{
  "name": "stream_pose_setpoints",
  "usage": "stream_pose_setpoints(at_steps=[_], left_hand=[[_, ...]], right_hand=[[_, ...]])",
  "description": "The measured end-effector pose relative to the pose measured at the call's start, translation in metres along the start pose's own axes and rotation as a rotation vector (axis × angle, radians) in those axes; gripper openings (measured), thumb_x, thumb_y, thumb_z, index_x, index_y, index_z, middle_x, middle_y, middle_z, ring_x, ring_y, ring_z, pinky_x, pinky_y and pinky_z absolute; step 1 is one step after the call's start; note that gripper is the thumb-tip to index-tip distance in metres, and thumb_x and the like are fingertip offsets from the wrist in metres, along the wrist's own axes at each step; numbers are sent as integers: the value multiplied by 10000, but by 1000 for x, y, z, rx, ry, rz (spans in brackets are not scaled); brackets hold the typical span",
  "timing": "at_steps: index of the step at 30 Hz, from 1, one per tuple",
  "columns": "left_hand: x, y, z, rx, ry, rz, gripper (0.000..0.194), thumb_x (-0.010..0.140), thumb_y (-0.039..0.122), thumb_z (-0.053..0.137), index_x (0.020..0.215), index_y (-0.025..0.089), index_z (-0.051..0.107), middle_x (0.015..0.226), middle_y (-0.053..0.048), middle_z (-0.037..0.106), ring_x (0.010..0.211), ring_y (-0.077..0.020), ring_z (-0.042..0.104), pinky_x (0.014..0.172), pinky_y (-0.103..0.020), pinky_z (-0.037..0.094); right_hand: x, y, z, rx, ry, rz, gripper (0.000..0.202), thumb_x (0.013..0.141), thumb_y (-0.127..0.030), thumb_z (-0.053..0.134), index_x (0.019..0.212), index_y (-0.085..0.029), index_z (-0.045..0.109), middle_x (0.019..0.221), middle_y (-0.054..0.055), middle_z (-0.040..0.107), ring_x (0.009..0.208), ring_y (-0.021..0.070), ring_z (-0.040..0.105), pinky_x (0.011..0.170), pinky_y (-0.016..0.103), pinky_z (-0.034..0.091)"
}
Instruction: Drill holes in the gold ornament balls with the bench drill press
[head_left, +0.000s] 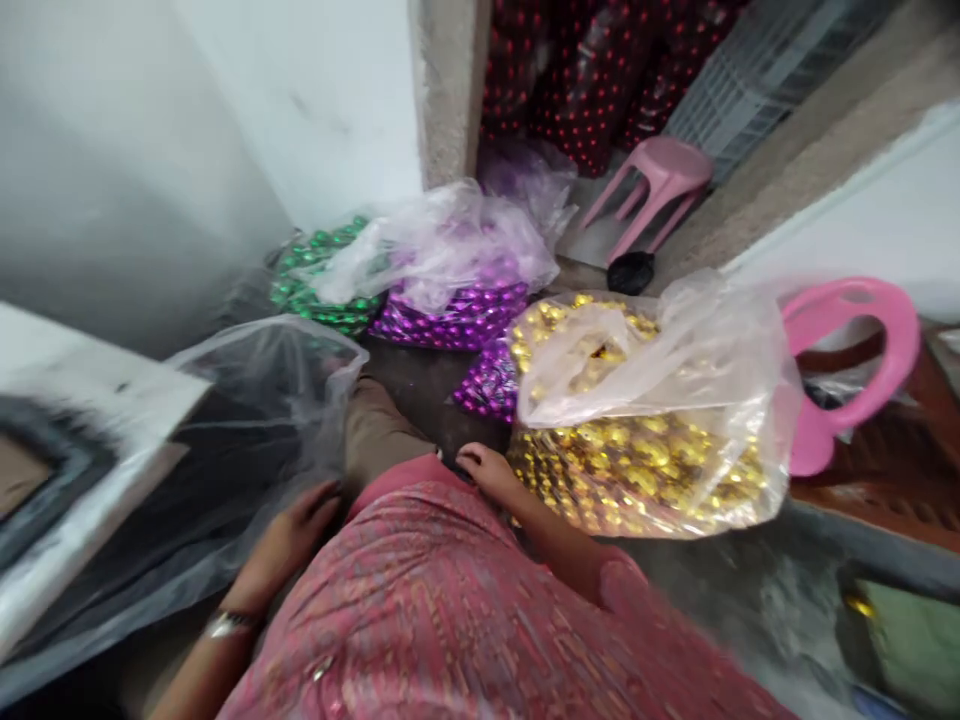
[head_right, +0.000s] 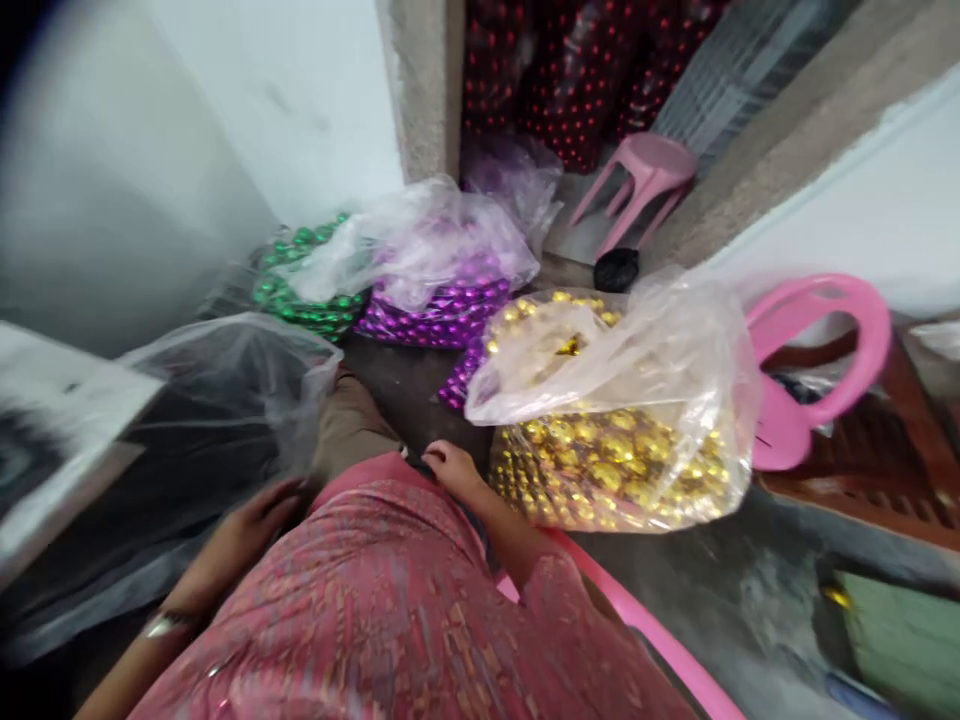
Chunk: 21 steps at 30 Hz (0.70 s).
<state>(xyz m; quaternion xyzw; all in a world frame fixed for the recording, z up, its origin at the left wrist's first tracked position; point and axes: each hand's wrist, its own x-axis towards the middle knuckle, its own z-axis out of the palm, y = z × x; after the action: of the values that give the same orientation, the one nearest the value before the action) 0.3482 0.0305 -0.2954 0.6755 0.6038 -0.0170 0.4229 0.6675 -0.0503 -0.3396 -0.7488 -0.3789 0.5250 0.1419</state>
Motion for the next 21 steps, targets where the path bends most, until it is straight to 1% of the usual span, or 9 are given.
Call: stream_pose_setpoints(at_steps=[3,5,7,9,11,13,17,19,21], left_hand=[[8,33,3,-79,-67,197,605,859,556,470,1279,165,664,1345,-102,673,1256,-262,619,1133,-384,440],[15,52,2,-126,-144,306,606,880,526,472,1342,163,621,1376,-98,653,1265,-242,611,1132,-374,434],[16,63,1,-134,-232,376,632,884,537,503,1381,155,589,1441,-109,598,1327,-247,563,1151,-369,407],[10,69,0,-91,-341,410,622,877,547,548,1360,159,608,1425,-116,612,1306,-264,578,1127,-367,423],[-1,74,-3,-63,-430,433,506,894,518,553,1242,177,690,1272,-95,713,1157,-252,659,1036,-343,478],[-16,80,-9,-123,-482,498,386,930,463,526,1093,194,750,1086,-56,770,999,-201,686,933,-290,499],[-39,90,-20,-278,-593,691,331,957,408,529,992,190,776,1000,-45,762,917,-142,657,858,-226,475],[-41,91,-22,-300,-611,692,333,963,408,529,1004,185,773,993,-49,756,892,-133,648,848,-228,472],[-39,89,-21,-309,-590,666,347,966,432,526,1043,189,762,1000,-47,746,893,-134,641,853,-237,472]], right_hand=[[-15,-10,0,-155,-67,-31,343,928,-429,562,1100,-140,631,1129,69,657,1056,149,626,957,386,554],[-27,-11,-9,-234,-129,-44,334,929,-435,561,1027,-126,641,1020,49,670,970,131,637,913,364,561],[-36,-14,-19,-275,-173,-80,352,930,-454,553,991,-120,645,956,34,670,915,124,639,876,346,563],[-41,-23,-22,-290,-165,-142,366,941,-462,527,1026,-126,643,994,41,673,947,130,637,909,361,552],[-43,-34,-16,-303,-128,-214,364,951,-450,508,1098,-140,631,1081,56,667,1020,141,626,977,393,525],[-41,-45,-6,-330,-99,-272,345,947,-426,519,1120,-148,628,1132,63,656,1077,154,607,1027,417,494],[-38,-60,9,-417,-80,-323,305,910,-370,578,1123,-157,634,1136,61,641,1097,165,583,1041,423,473],[-35,-65,12,-466,-57,-312,367,890,-378,607,1192,-170,607,1202,70,615,1128,181,570,1049,440,469],[-29,-70,17,-511,-15,-279,453,881,-407,618,1266,-176,561,1292,90,571,1187,208,549,1070,474,459]])
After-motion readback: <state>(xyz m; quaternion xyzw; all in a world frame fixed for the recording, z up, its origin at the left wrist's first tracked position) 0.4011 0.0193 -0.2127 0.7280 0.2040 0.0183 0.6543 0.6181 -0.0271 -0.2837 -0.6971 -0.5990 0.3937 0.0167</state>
